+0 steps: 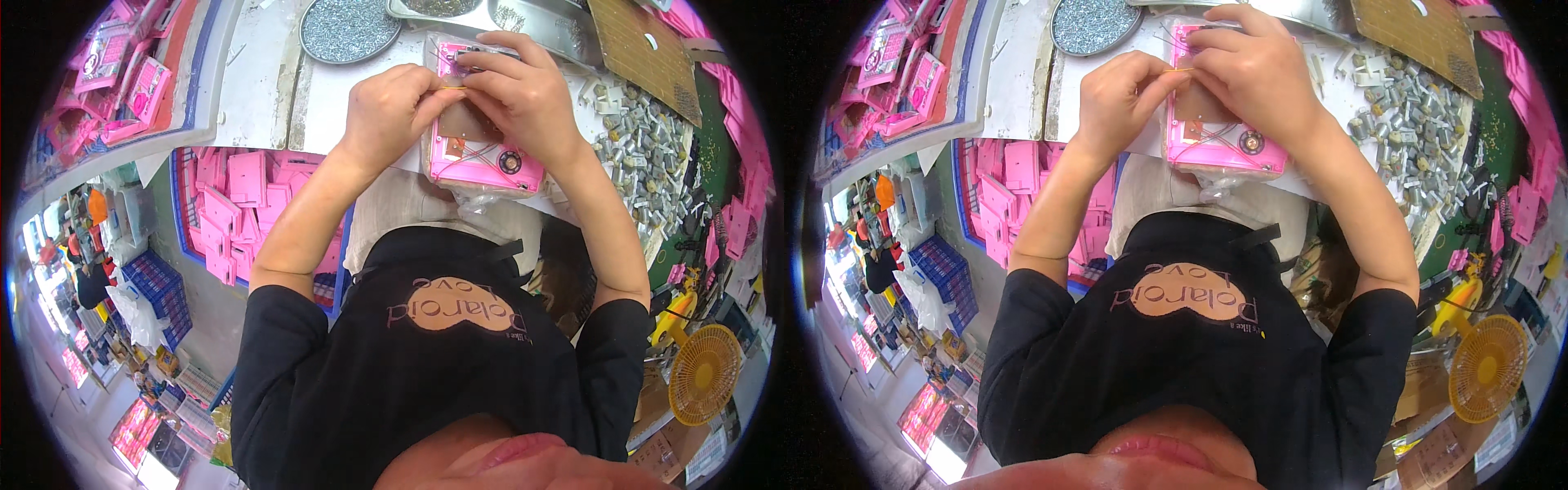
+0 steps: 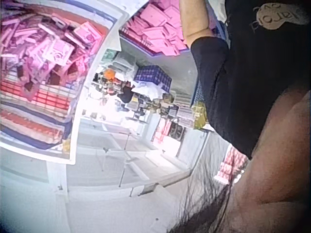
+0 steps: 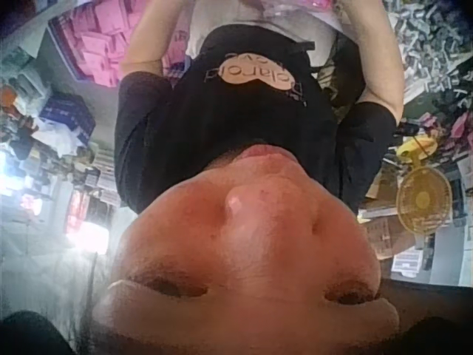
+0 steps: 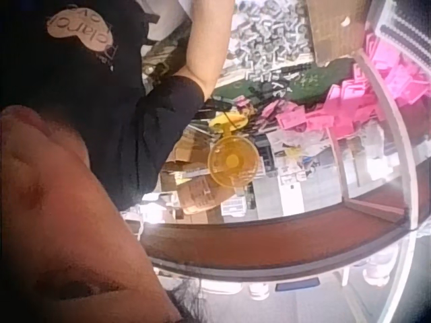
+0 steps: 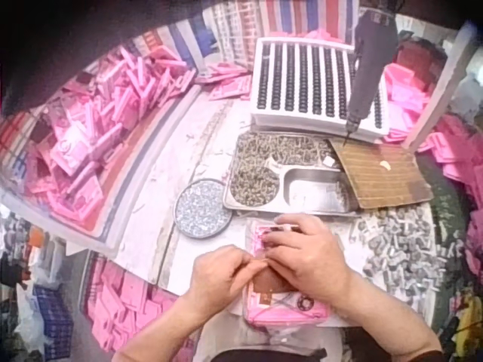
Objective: Assemble internal electronic components and solder wires into a pink plastic device housing using an electric screwdriver and soldering iron.
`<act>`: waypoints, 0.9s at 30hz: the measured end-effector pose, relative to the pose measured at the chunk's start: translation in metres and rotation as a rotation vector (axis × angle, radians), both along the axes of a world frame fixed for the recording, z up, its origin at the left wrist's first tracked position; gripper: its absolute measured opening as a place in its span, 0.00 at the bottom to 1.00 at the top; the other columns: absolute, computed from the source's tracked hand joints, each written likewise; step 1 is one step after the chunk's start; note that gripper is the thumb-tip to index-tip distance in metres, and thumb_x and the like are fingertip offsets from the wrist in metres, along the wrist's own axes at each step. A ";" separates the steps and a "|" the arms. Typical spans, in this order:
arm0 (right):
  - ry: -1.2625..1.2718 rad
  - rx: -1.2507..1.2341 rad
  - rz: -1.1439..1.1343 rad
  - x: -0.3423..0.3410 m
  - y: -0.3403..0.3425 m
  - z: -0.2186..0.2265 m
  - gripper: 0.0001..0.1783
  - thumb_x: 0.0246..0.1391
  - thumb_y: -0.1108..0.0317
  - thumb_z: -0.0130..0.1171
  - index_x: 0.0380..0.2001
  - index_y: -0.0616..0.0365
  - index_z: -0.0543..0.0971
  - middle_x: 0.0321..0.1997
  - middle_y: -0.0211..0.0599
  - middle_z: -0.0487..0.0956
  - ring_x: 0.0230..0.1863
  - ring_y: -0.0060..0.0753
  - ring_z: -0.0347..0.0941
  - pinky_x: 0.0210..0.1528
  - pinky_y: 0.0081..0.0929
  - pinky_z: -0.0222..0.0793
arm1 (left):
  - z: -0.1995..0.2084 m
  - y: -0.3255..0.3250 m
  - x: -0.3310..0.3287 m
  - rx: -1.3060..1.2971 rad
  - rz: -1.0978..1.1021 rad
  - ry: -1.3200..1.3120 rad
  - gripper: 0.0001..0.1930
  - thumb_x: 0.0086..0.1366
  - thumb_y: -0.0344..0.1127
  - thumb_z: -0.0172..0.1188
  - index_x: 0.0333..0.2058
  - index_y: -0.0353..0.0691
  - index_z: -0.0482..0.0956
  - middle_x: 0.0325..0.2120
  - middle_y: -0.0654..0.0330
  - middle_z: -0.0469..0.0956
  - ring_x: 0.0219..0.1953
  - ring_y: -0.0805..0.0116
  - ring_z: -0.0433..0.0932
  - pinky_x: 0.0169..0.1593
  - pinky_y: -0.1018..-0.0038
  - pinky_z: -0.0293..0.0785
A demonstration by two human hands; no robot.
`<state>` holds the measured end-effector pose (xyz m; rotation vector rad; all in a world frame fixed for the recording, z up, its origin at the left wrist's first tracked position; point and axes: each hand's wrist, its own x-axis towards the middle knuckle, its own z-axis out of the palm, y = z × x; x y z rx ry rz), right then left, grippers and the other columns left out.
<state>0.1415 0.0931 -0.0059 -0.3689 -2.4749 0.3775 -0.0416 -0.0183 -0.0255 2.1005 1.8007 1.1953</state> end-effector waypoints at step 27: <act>0.076 0.008 -0.190 0.033 -0.016 -0.004 0.06 0.47 0.69 0.71 0.29 0.51 0.83 0.26 0.28 0.82 0.31 0.33 0.77 0.46 0.36 0.66 | 0.000 0.009 0.011 0.254 0.329 -0.047 0.10 0.60 0.29 0.67 0.40 0.34 0.82 0.33 0.52 0.82 0.31 0.60 0.80 0.35 0.71 0.75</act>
